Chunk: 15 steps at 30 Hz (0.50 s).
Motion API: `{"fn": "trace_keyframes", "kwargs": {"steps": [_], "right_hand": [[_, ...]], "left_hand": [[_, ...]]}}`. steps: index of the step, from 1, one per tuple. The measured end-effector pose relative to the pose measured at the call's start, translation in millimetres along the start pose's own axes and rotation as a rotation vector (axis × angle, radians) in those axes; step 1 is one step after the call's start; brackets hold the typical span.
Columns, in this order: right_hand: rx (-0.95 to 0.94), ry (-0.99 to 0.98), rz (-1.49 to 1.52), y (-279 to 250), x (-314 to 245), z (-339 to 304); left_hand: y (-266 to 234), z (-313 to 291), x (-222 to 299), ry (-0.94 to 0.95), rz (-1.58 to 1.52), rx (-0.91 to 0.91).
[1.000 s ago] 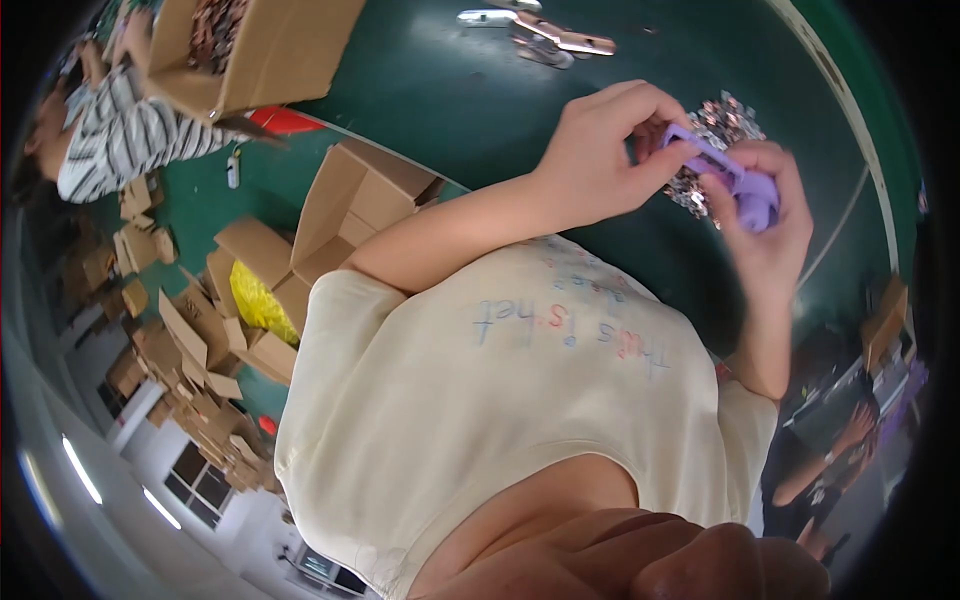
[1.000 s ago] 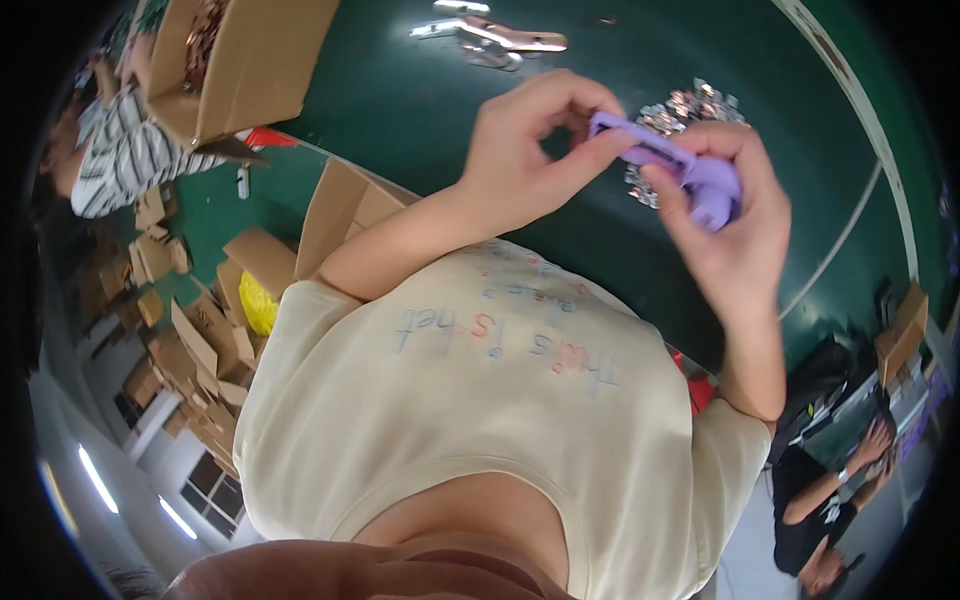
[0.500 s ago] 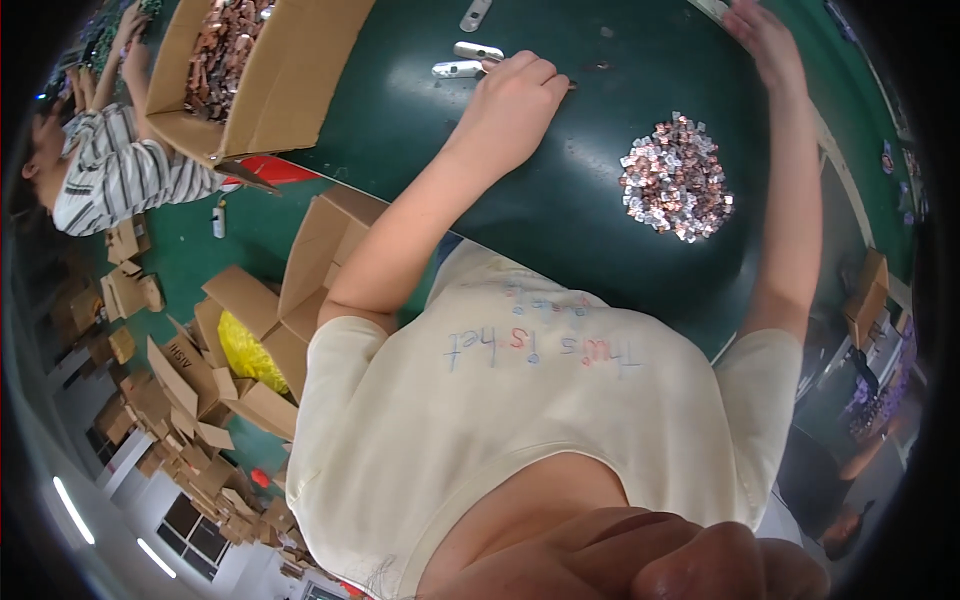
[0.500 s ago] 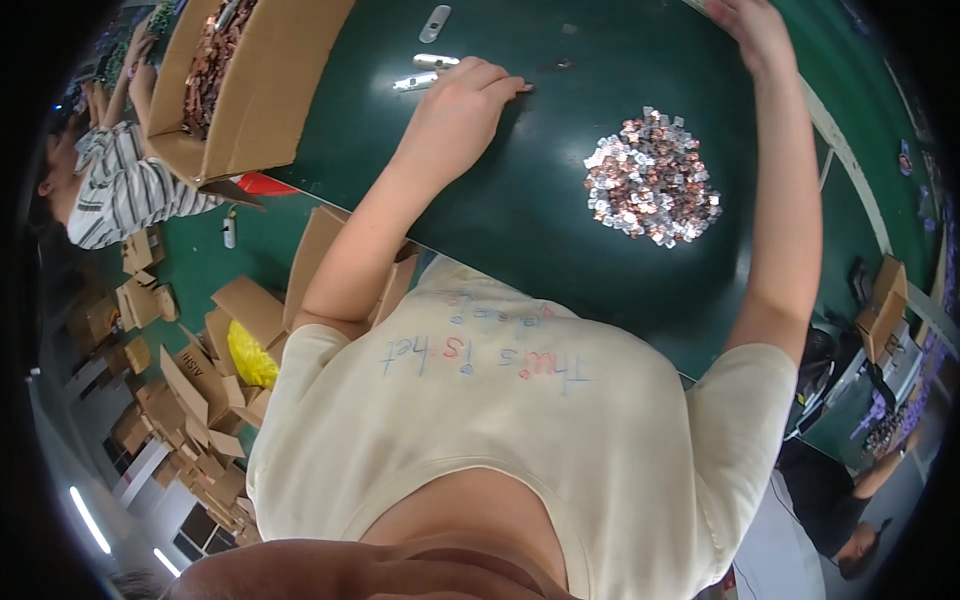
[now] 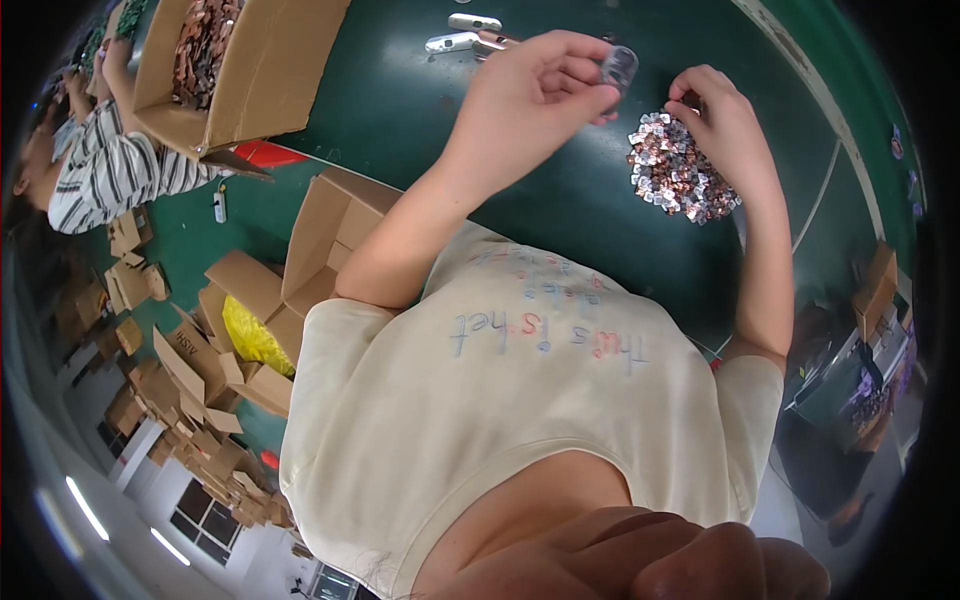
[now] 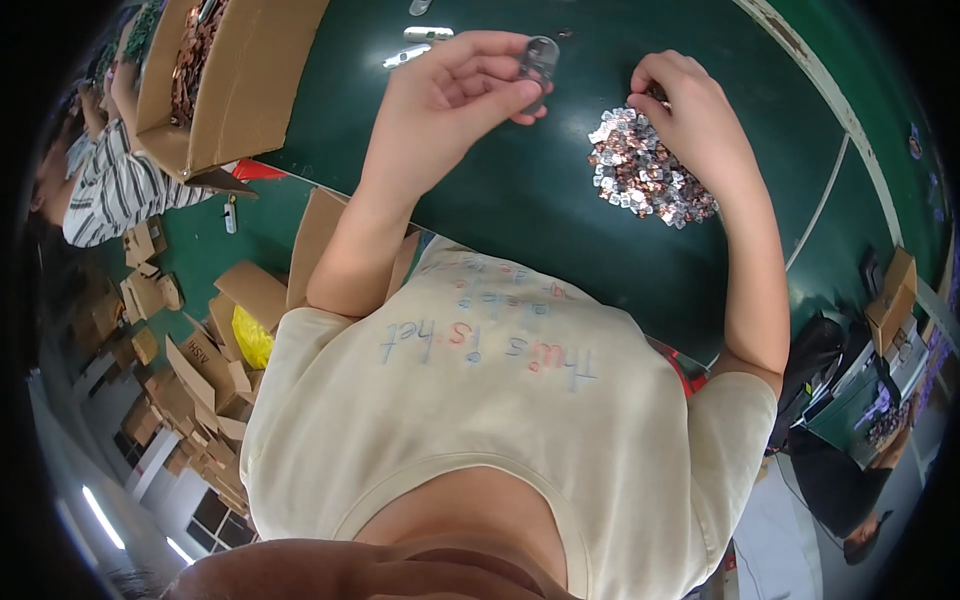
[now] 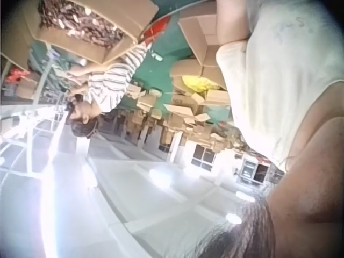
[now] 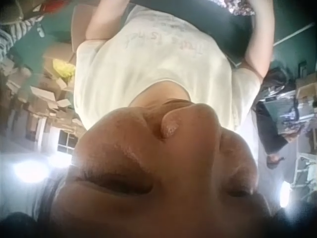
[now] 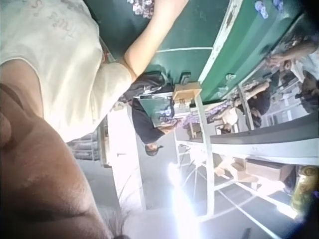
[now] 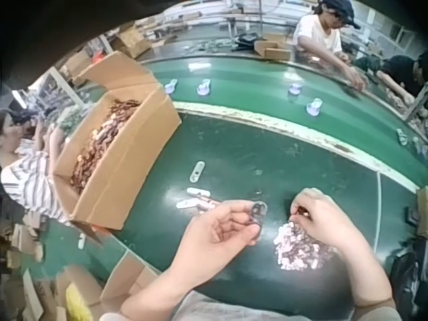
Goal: The person is manually assembling small metal and plastic electronic components at a factory assembly line.
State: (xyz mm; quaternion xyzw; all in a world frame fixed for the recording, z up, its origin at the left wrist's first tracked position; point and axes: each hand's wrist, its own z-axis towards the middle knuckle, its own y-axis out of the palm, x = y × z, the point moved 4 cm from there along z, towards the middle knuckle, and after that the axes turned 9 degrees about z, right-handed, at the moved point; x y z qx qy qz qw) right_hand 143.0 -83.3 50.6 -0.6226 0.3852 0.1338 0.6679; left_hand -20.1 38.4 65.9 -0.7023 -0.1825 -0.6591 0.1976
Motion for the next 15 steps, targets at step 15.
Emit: {"fn": "trace_keyframes", "kwargs": {"steps": [15], "right_hand": [[0.153,-0.001,1.234,-21,-70,-49]], "left_hand": [[15,-14,29,-0.005,-0.078,-0.067]]}}
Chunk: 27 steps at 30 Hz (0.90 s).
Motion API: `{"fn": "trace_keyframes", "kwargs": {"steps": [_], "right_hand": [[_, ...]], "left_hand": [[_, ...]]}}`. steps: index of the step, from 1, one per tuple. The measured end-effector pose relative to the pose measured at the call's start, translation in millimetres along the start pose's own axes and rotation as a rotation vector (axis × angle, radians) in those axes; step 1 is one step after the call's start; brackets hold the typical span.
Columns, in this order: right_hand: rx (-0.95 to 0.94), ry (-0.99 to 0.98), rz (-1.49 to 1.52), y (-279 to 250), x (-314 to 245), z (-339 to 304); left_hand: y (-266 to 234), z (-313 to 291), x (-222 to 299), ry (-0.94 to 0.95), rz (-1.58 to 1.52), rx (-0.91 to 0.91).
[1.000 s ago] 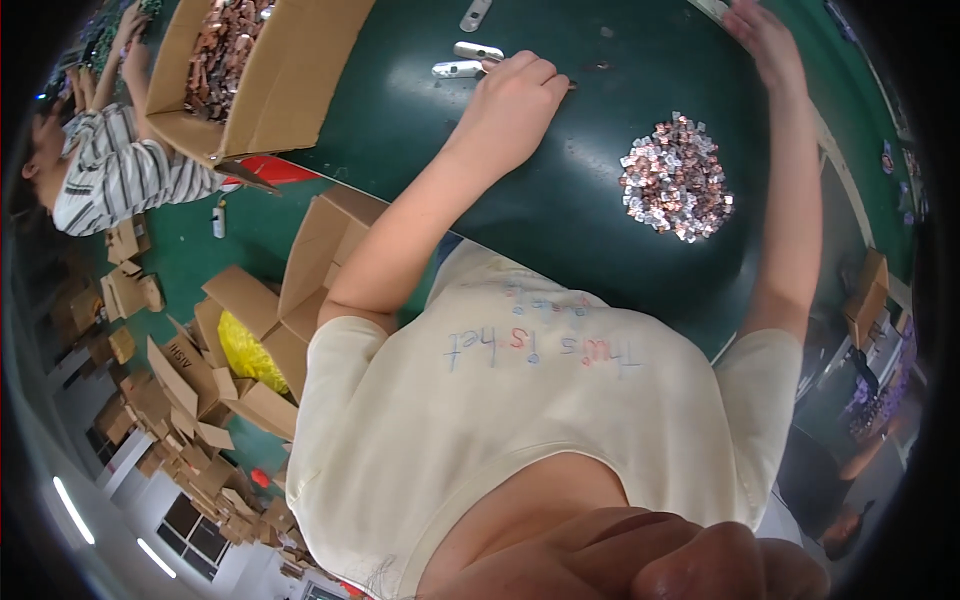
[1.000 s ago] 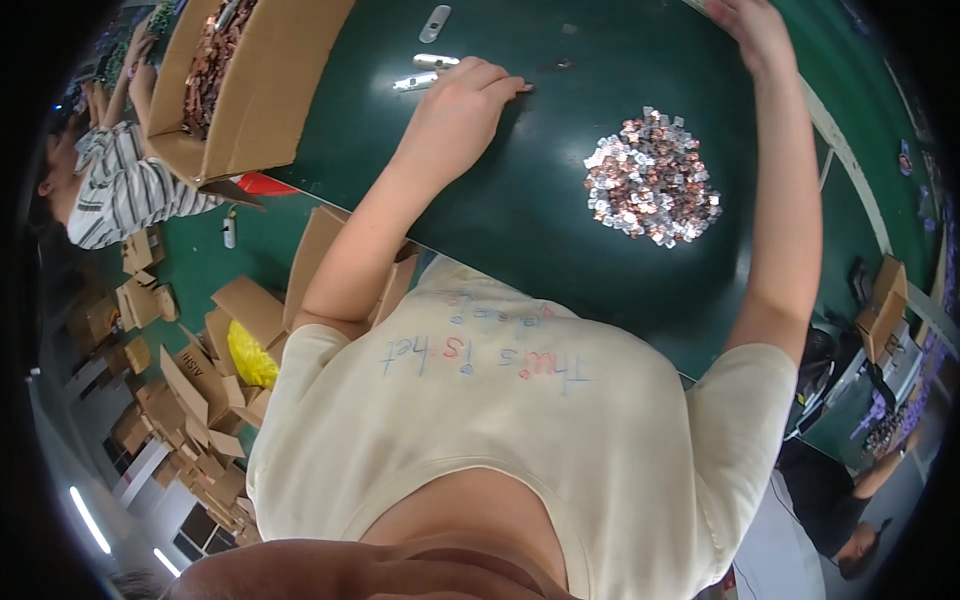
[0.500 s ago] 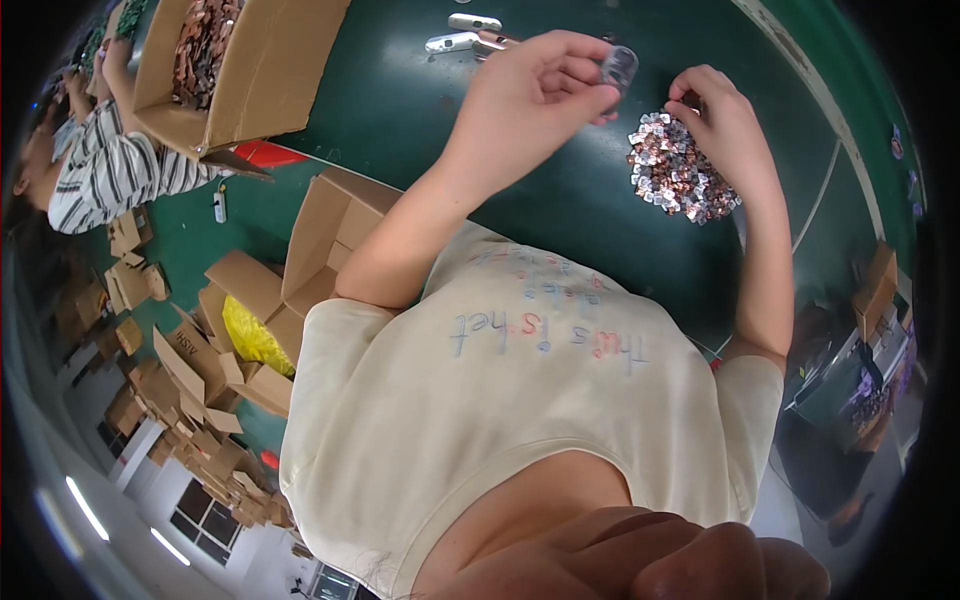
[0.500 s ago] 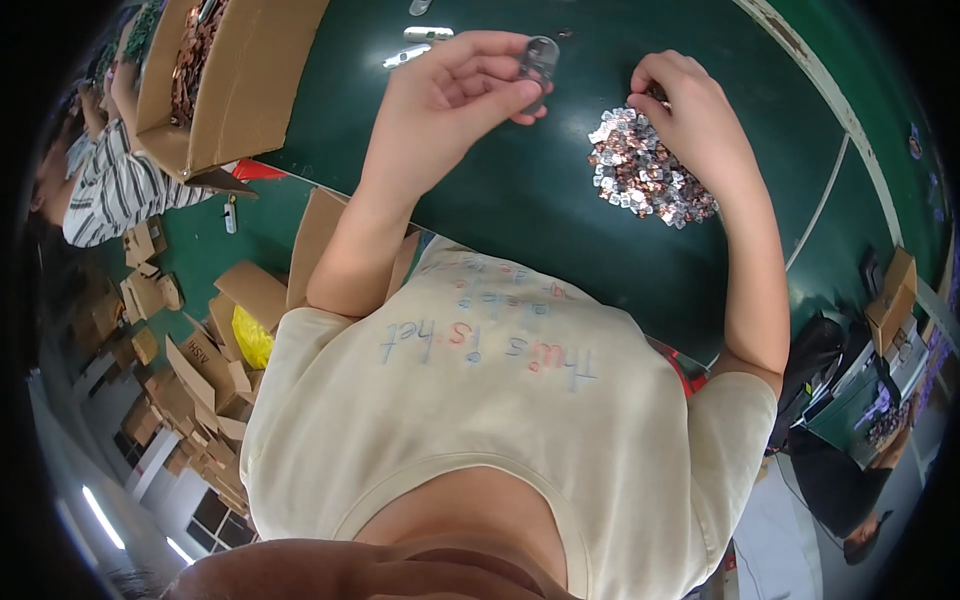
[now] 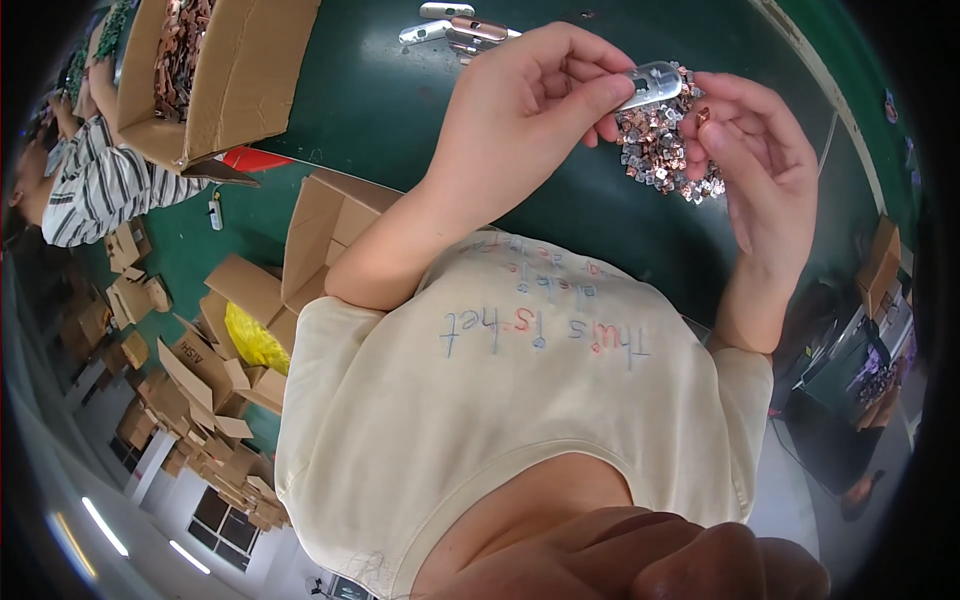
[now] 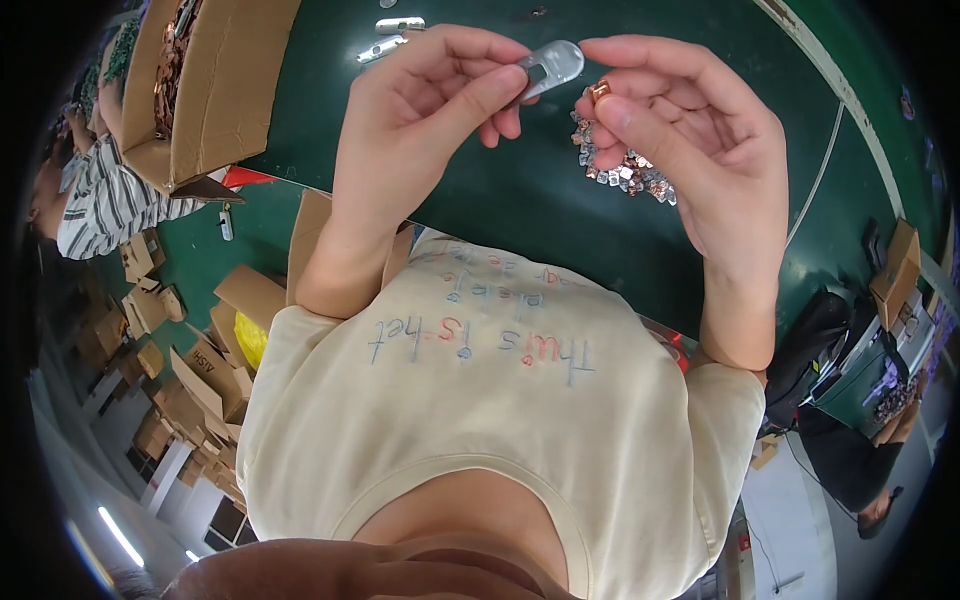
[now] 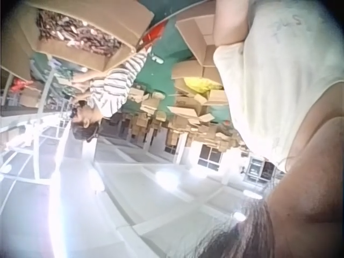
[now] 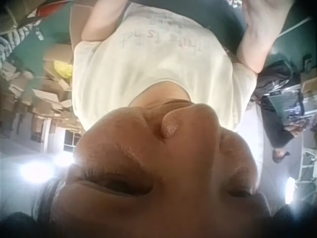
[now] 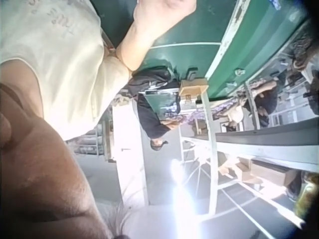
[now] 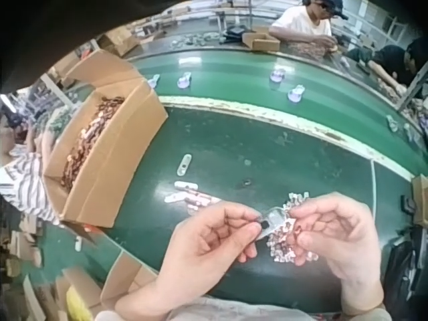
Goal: The person is manually assembling small metal and plastic electronic components at a factory assembly line.
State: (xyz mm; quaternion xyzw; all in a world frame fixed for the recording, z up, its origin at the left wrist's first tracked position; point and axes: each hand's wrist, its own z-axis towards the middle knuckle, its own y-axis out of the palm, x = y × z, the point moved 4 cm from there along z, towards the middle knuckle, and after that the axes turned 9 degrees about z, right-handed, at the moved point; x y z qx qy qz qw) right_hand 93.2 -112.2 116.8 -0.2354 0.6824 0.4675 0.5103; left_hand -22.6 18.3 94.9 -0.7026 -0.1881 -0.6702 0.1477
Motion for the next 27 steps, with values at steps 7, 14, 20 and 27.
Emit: {"fn": "trace_keyframes", "kwargs": {"steps": [7,14,20,27], "right_hand": [[0.2,-0.144,-0.179,9,-2,-7],[-0.073,-0.921,-1.168,33,-11,-16],[-0.086,-1.129,-1.394,40,-7,-31],[-0.083,-1.273,-1.5,35,-2,-34]], "left_hand": [[7,-4,3,0.019,0.077,0.06],[13,-9,13,0.033,-0.005,0.049],[17,-19,16,0.043,-0.058,0.005],[17,-21,11,0.265,0.063,0.038]]}}
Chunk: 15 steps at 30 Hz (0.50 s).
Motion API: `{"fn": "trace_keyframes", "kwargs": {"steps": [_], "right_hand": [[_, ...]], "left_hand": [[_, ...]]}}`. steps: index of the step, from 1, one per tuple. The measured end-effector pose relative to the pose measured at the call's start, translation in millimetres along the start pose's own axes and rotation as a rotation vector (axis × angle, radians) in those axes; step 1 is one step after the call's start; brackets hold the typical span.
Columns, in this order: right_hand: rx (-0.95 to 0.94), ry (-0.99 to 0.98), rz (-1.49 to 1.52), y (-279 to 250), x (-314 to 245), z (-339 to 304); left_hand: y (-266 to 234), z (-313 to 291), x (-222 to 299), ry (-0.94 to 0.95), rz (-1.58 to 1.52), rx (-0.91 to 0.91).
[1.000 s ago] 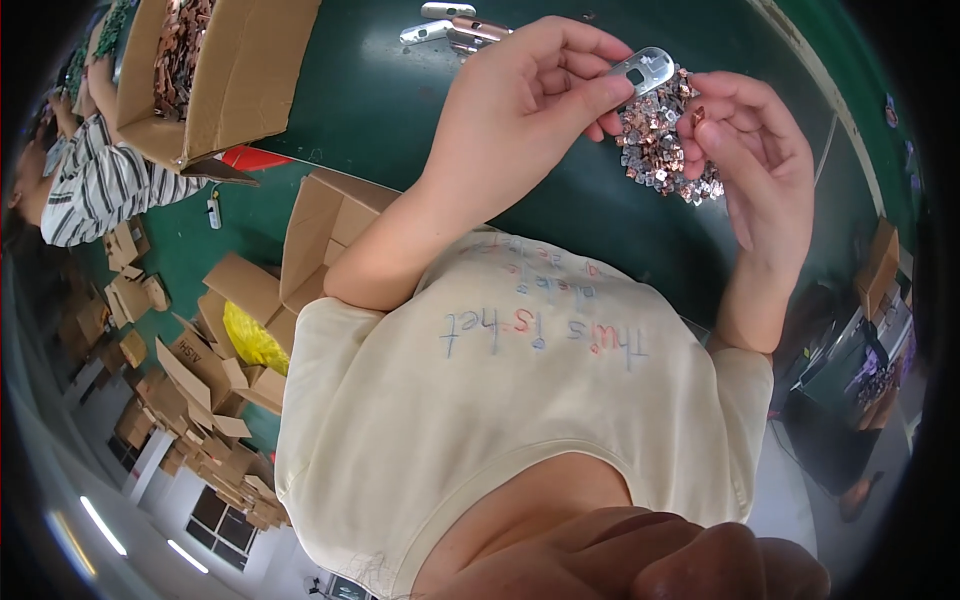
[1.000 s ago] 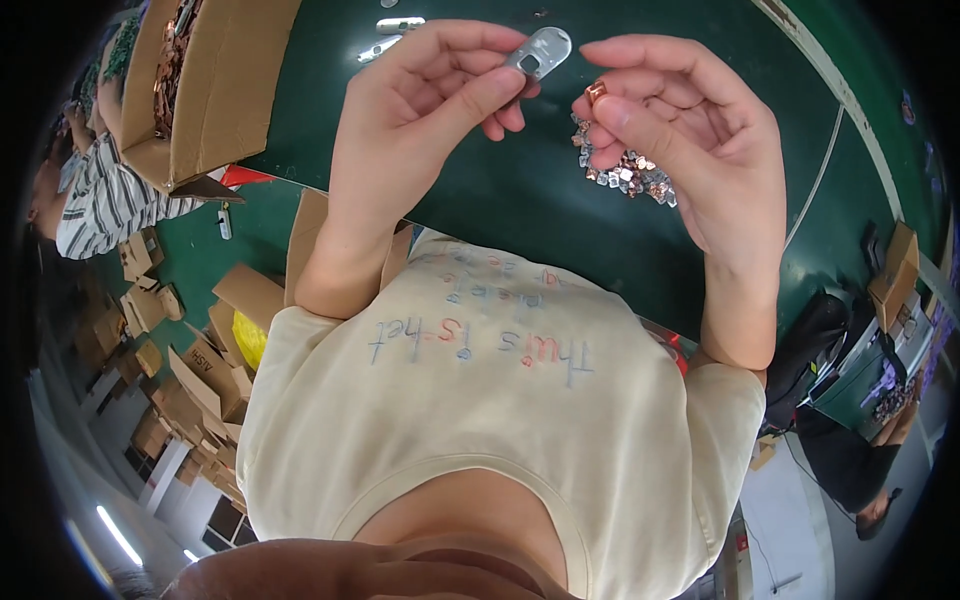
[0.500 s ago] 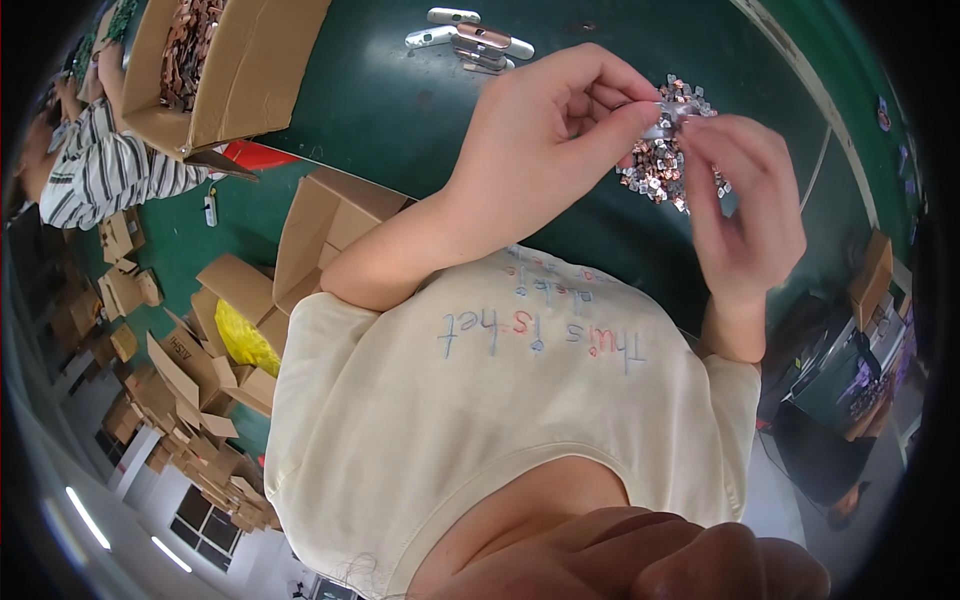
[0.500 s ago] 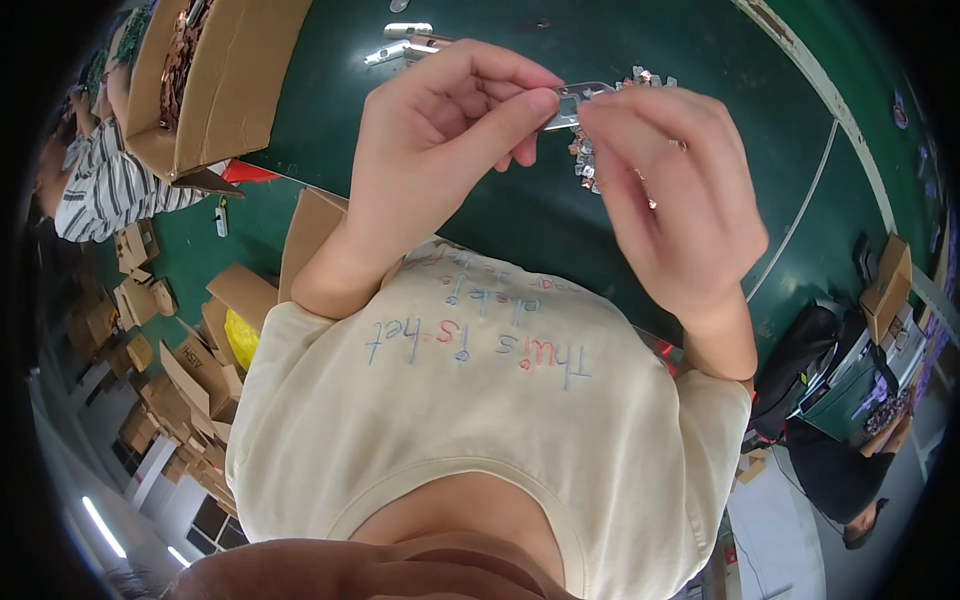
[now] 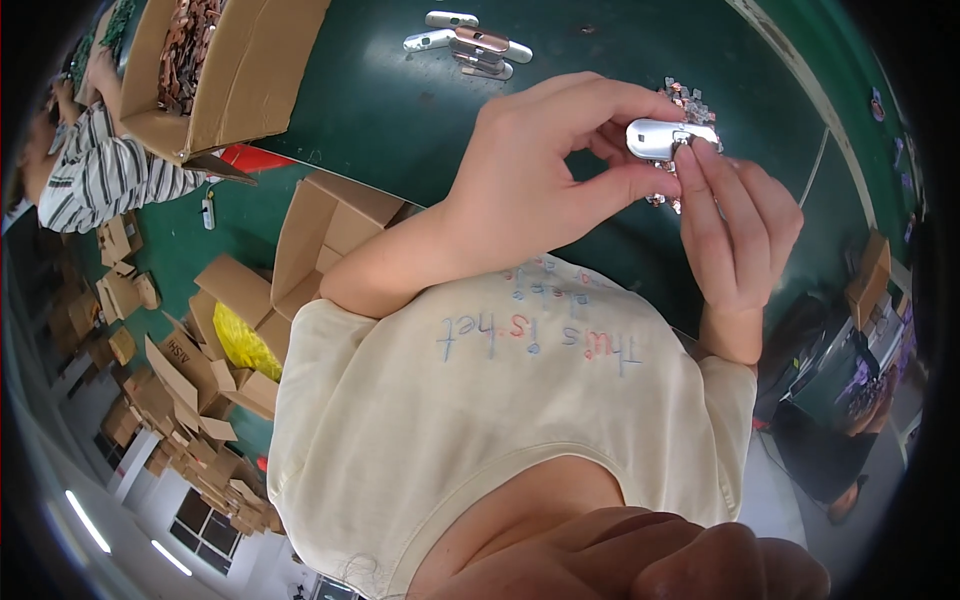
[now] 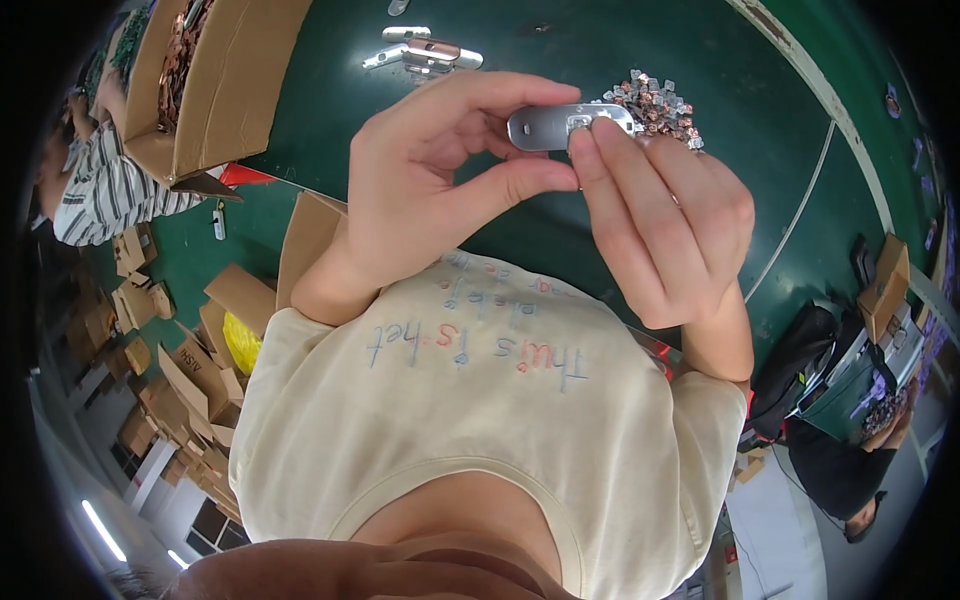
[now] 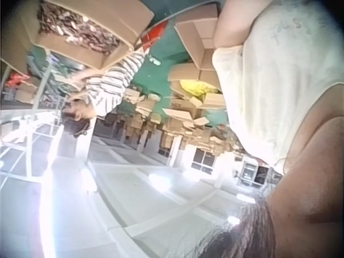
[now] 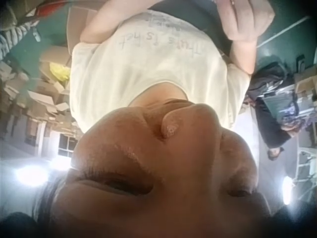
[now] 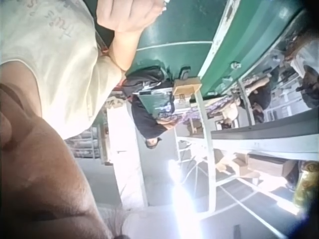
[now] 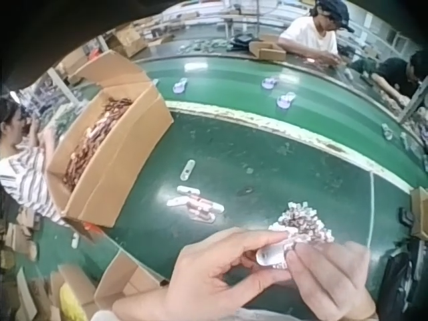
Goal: The person is manually assembling small metal and plastic electronic components at a factory assembly line.
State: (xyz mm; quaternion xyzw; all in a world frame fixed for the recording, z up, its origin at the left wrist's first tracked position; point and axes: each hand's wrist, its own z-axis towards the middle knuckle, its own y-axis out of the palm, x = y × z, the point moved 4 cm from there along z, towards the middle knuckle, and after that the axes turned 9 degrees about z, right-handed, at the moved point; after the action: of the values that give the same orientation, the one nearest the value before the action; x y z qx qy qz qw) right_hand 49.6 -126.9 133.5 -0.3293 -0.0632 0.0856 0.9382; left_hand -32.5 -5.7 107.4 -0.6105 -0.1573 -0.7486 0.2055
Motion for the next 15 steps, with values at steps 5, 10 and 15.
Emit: {"fn": "trace_keyframes", "kwargs": {"steps": [5,10,15], "right_hand": [[-0.011,-0.005,0.053,1,10,3],[-0.044,0.039,0.177,8,27,-4],[-0.015,0.286,0.153,11,55,-22]], "left_hand": [[-5,11,0,-0.014,0.128,-0.033],[-5,24,-16,-0.198,-0.014,0.058],[-12,29,-43,-0.188,-0.015,0.05]]}}
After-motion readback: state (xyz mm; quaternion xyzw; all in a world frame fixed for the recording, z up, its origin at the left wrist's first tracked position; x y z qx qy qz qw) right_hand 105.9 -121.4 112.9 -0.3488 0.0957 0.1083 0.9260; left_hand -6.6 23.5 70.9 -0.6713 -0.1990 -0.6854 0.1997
